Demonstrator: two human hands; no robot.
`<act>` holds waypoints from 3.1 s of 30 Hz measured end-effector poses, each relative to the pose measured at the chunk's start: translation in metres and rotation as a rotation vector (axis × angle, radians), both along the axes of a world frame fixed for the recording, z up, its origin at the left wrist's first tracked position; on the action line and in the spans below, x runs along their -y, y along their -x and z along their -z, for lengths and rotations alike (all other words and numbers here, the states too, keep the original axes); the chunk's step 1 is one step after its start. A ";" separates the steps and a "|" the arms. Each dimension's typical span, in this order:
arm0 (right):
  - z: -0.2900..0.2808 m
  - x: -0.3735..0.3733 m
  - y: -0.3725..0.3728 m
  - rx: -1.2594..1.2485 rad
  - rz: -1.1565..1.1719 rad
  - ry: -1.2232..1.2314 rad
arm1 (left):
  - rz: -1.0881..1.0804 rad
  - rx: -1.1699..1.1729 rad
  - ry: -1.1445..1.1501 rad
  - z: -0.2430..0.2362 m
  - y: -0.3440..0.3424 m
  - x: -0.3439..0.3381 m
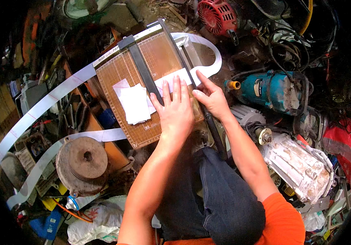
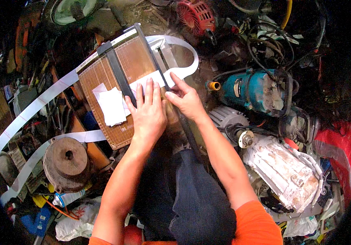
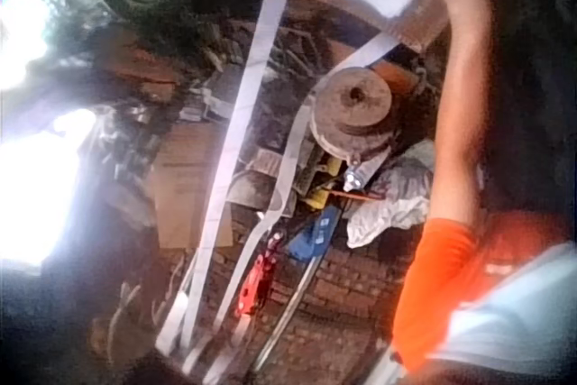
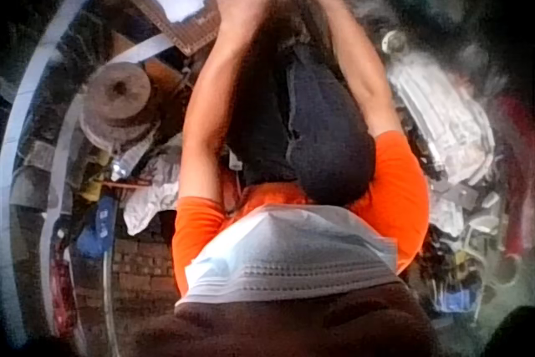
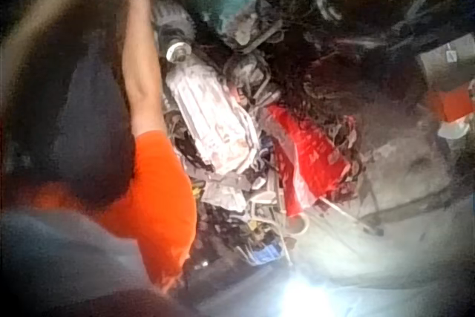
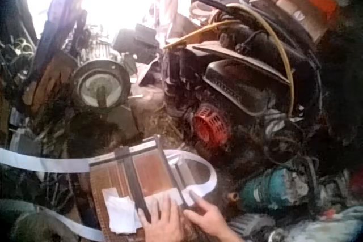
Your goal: The person sits on the floor and uses a paper cutter to trim a long white strip into smaller rectangular pieces. They repeatedly align the strip against the cutter's guide, press the handle to cut, and collect the cut pieces.
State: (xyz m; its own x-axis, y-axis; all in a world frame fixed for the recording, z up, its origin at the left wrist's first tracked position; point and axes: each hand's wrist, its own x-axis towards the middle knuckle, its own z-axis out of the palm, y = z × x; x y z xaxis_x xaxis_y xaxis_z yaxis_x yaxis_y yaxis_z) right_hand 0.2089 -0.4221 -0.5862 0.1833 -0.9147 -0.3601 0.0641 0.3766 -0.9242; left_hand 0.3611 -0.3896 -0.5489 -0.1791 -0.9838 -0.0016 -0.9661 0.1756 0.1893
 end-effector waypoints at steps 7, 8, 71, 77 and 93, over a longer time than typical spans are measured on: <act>-0.053 -0.062 0.040 -0.477 -0.154 -0.042 | -0.020 0.001 0.005 0.002 0.002 -0.003; -0.051 -0.077 0.046 -0.570 -0.251 -0.018 | -0.012 0.007 0.011 0.001 0.004 -0.001; 0.003 -0.022 -0.008 0.157 0.157 0.034 | 0.042 0.409 0.503 -0.096 -0.197 0.271; -0.002 -0.025 0.005 0.192 0.138 0.032 | 0.031 0.033 -0.239 -0.084 -0.043 0.179; -0.014 0.022 0.006 0.343 0.319 -0.051 | -0.395 -0.891 -0.551 -0.023 -0.065 0.030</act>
State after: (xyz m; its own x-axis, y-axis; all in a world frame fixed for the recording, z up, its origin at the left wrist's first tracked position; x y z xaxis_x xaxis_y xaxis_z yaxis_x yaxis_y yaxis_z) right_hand 0.2029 -0.4441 -0.5727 0.0119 -0.9273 -0.3742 0.4829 0.3331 -0.8099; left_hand 0.4263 -0.4200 -0.5259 -0.0089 -0.8764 -0.4815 -0.4164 -0.4345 0.7986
